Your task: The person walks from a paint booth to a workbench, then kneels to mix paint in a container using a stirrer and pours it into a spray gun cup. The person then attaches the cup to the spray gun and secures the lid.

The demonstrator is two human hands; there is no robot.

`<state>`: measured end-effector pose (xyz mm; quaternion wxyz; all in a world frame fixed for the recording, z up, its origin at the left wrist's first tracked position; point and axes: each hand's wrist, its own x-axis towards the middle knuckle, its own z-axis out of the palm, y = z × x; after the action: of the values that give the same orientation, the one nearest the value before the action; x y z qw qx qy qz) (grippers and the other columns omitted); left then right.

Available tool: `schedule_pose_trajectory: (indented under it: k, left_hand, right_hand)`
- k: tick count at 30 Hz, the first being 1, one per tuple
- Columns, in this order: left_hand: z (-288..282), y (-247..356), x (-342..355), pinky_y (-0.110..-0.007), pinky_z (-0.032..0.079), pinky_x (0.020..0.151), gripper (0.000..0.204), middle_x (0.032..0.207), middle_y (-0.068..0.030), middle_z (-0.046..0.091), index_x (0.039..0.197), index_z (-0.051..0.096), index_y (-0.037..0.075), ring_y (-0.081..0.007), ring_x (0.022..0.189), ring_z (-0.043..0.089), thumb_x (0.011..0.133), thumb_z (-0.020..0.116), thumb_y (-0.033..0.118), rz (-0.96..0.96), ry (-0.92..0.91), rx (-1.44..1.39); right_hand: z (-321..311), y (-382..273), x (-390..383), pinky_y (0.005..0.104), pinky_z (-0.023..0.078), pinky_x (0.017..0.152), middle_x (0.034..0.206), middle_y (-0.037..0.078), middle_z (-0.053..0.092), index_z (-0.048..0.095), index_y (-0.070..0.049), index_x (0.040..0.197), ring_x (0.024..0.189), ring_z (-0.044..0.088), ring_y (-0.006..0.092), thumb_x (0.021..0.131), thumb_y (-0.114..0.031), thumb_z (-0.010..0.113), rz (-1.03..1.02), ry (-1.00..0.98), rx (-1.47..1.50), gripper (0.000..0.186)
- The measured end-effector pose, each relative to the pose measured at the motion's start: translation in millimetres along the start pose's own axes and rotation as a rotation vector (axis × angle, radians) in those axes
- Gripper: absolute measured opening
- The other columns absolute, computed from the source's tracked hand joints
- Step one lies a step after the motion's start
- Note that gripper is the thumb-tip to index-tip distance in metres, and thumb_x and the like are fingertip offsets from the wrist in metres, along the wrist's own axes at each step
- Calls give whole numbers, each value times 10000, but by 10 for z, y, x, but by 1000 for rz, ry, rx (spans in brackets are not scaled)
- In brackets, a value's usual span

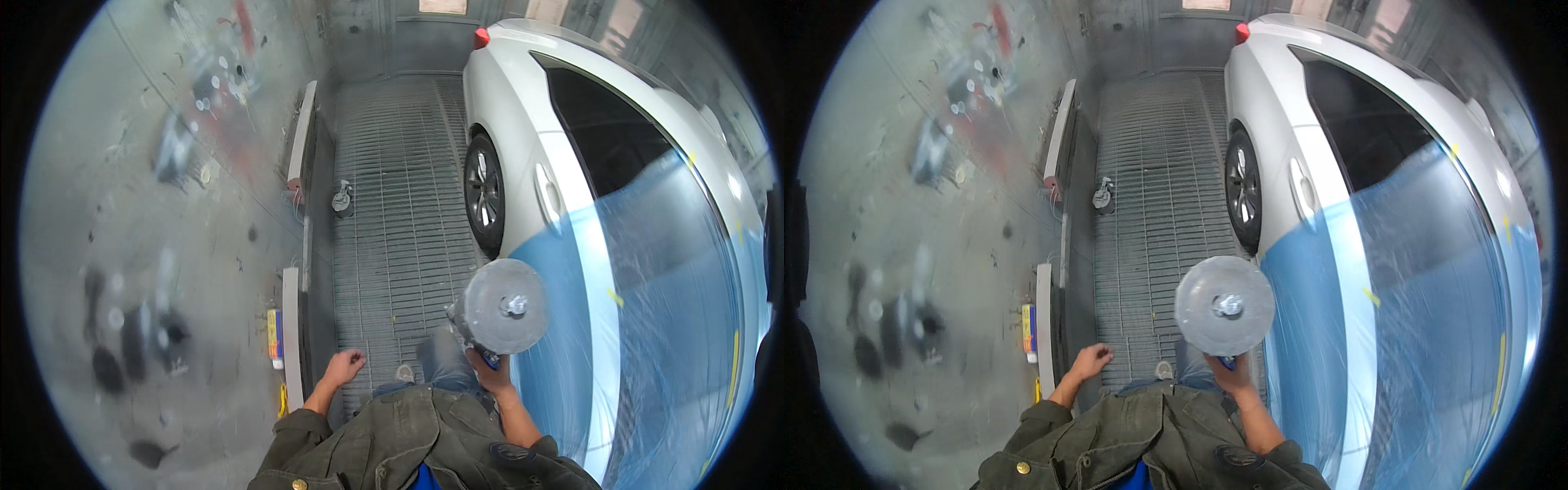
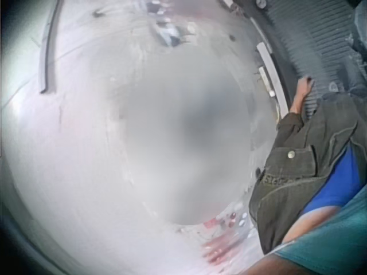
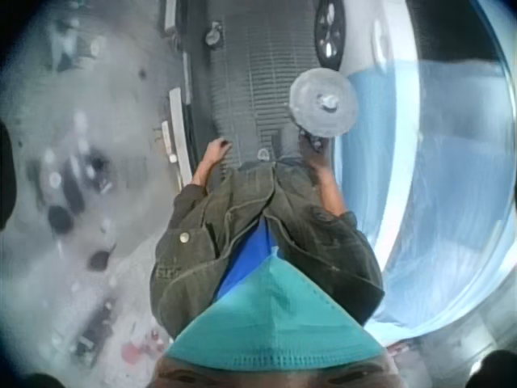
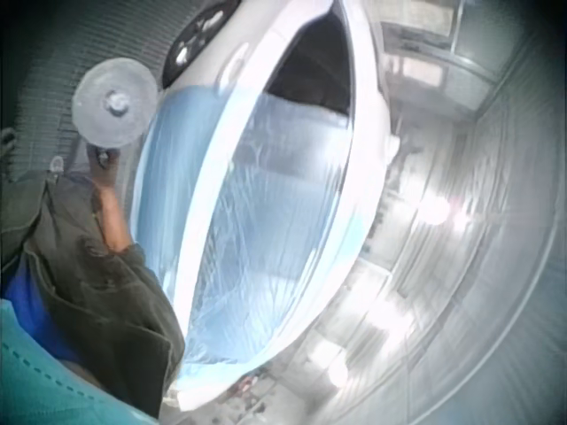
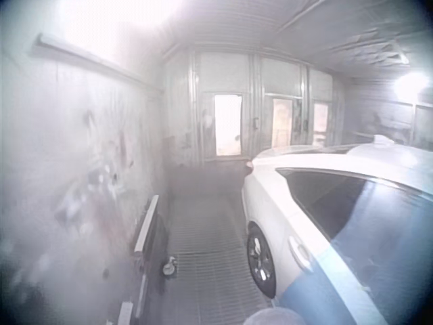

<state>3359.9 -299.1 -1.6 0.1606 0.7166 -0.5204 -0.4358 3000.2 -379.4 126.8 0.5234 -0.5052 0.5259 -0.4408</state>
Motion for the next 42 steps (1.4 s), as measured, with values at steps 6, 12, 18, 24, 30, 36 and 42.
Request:
schedule_pose_trajectory:
  k: [6,12,18,24,30,36,42]
  left_hand:
    - [-1003,1149,1758,-374,548,783,284,971,-161,719,1122,686,37,-257,877,701,913,660,228,50,95,-149]
    - [-1810,2293,3065,-302,527,765,258,961,-89,722,1121,678,29,-143,834,655,924,675,195,96,149,-258]
    - [-2544,3420,4244,-294,529,796,289,1050,-88,702,1120,673,16,-176,882,659,862,735,130,314,221,-427]
    - [-3299,4114,5936,-418,445,1031,628,1338,-143,547,1326,497,44,-337,1221,535,777,795,115,697,348,-206]
    - [-4160,4531,7783,-439,488,906,489,1230,-214,528,1248,459,28,-402,1112,569,816,673,103,606,373,-275]
    - [-4937,4706,9422,-434,499,896,466,1143,-221,620,1240,531,36,-403,1079,615,815,683,148,361,290,-423]
    - [-5488,4272,11006,-410,488,929,410,1182,-194,640,1215,608,54,-369,1106,621,821,684,137,444,516,-602]
  right_hand:
    - [188,-14,2157,359,501,820,978,100,711,685,-7,1043,908,658,217,807,-75,741,37,-88,-99,252]
    - [858,-658,4356,354,506,801,959,108,716,691,9,1008,896,668,206,813,-61,726,-174,-185,-23,210]
    - [1465,-1181,6076,283,497,668,818,52,666,622,-6,967,720,616,122,894,-83,672,-37,-342,94,117]
    - [2247,-1521,7728,346,456,993,1219,135,614,552,66,1267,1124,588,196,948,-100,582,-179,-461,135,360]
    - [2719,-1929,9304,384,330,1111,1426,166,449,397,52,1406,1294,453,264,919,-147,613,-287,-608,-111,569]
    - [2986,-2323,10883,426,385,1050,1307,186,557,521,27,1311,1238,513,296,898,-264,675,-281,-698,-299,529]
    - [3171,-1986,13028,359,504,933,1161,139,672,630,14,1217,1020,655,222,936,-168,675,-208,-608,-34,338]
